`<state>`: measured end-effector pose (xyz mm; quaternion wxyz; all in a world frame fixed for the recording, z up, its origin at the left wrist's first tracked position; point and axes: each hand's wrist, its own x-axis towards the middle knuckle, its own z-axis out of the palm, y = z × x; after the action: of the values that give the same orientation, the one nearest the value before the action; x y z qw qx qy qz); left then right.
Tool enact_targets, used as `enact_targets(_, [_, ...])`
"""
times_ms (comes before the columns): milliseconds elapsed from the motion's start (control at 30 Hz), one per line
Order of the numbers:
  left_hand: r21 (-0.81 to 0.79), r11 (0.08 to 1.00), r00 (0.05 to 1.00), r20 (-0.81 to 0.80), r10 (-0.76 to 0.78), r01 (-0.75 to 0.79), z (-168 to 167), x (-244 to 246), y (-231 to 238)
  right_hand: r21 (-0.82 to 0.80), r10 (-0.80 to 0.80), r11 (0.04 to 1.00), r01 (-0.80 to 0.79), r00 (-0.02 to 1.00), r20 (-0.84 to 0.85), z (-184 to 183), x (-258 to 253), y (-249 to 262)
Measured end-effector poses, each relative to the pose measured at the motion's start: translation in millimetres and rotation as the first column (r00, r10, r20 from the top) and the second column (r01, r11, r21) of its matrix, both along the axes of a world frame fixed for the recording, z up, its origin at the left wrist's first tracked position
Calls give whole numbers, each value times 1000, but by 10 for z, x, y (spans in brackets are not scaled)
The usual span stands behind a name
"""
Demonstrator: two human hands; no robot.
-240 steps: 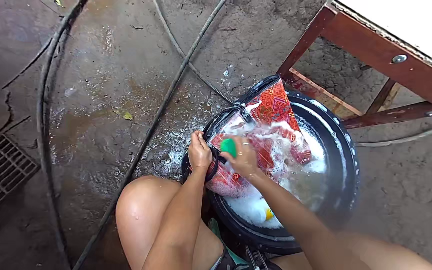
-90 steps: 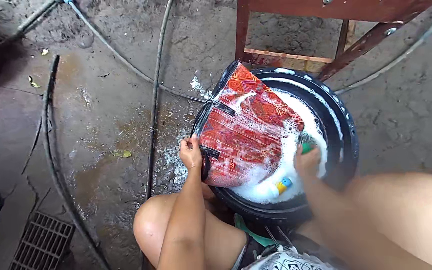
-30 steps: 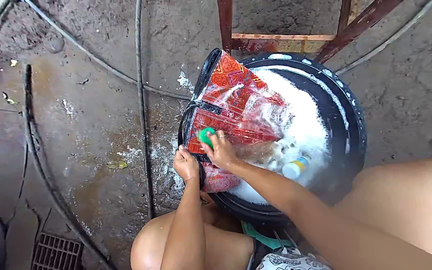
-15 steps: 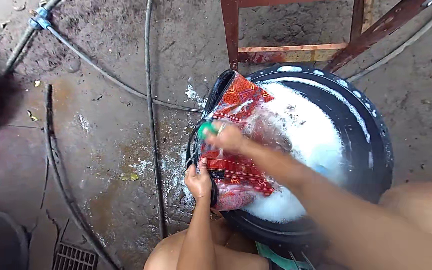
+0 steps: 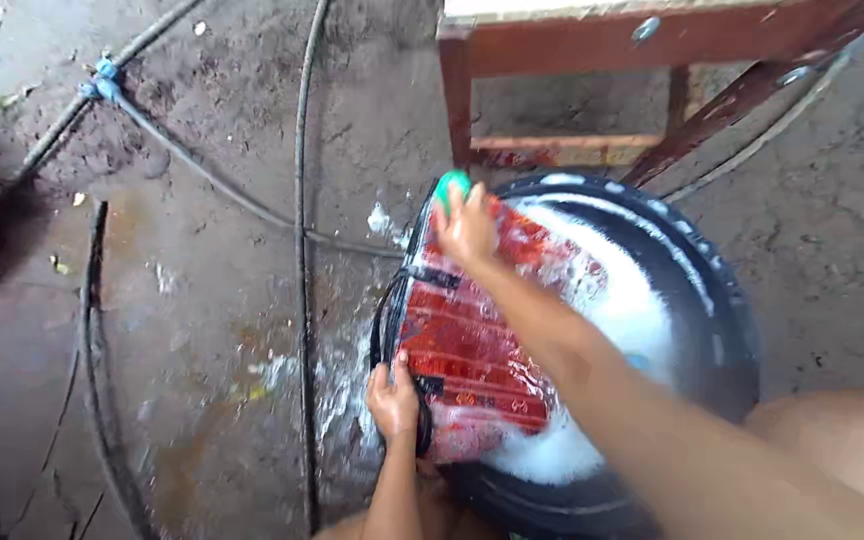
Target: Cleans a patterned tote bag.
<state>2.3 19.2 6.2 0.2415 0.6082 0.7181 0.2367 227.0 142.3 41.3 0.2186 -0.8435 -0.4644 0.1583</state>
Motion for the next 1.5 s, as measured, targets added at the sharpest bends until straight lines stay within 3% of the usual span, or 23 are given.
enact_targets(67, [-18, 1000, 1000, 27, -13, 13, 83, 57, 19, 11, 245, 970, -245, 969, -40, 6, -292, -364])
enact_targets(133, [-17, 1000, 999, 41, -14, 15, 101, 106, 22, -83, 466, 880, -468, 884, -41, 39, -150, -389])
enact_targets(200, [-12, 1000, 999, 33, -8, 8, 104, 93, -1, -133, 384, 911, -389, 921, -63, 139, 190, -89])
enact_targets(267, [-7, 1000, 1000, 8, -12, 13, 87, 87, -13, -80, 88, 992, -94, 994, -71, 152, 414, 256])
enact_targets(333, [-12, 1000, 1000, 2, -21, 21, 80, 76, -6, -33, -42, 999, 38, 994, -101, 161, 245, 328])
enact_targets(433, [-20, 999, 999, 5, -39, 39, 92, 68, 4, -103, 268, 954, -282, 954, -136, 161, -302, -175])
enact_targets(500, [-16, 999, 999, 3, -44, 44, 78, 56, 8, -137, 423, 891, -432, 902, -92, 236, -206, -251])
enact_targets(567, [2, 999, 999, -6, -45, 45, 60, 49, -8, -147, 322, 933, -329, 944, -66, 241, 149, 52])
enact_targets(667, [49, 998, 999, -37, -39, 41, 22, 65, 3, -83, 1, 997, -5, 999, -43, 181, 323, 517])
enact_targets(733, [72, 995, 997, -41, -67, 70, 5, 66, 36, -92, 45, 994, -51, 996, -71, 174, 57, 346])
enact_targets(833, [-5, 995, 994, -46, -101, 101, 87, 58, 21, -179, 221, 946, -269, 943, -248, 166, -204, -368])
enact_targets(900, [-78, 993, 992, -83, -95, 88, 161, 41, 23, -193, 330, 900, -392, 899, -286, 67, -36, -814])
enact_targets(933, [-93, 993, 991, -98, -87, 78, 169, 51, 32, -161, 330, 911, -380, 905, -268, 0, 161, -1019])
enact_targets(967, [-102, 992, 991, -110, -81, 70, 168, 56, 35, -104, 258, 952, -288, 938, -232, -90, 383, -1232])
enact_targets(1033, [-91, 993, 991, -108, -81, 72, 154, 72, 39, 39, -85, 995, 94, 980, -182, -331, 839, -1631])
enact_targets(1100, [-89, 993, 989, -113, -93, 83, 133, 63, 33, 54, -447, 887, 459, 882, -148, -560, 1102, -2014])
enact_targets(1133, [-86, 992, 988, -118, -99, 89, 125, 64, 26, 11, -549, 833, 554, 828, -113, -673, 1141, -2199])
enact_targets(1233, [-86, 993, 985, -142, -97, 85, 111, 71, 35, -10, -653, 755, 655, 752, -88, -1040, 941, -2613])
enact_targets(1300, [-68, 994, 986, -143, -90, 81, 95, 77, 42, -21, -719, 683, 730, 668, -192, -1187, 771, -2695])
enact_targets(1400, [-64, 996, 987, -140, -73, 65, 58, 81, 55, -349, -801, 599, 721, 535, -268, -1154, 799, -2633])
enact_targets(1467, [-61, 996, 988, -139, -69, 61, 35, 68, 54, -527, -774, 615, 586, 578, -261, -1104, 935, -2572])
enact_targets(1500, [-55, 997, 988, -139, -66, 58, 29, 64, 62, -529, -762, 625, 575, 595, -254, -1030, 975, -2479])
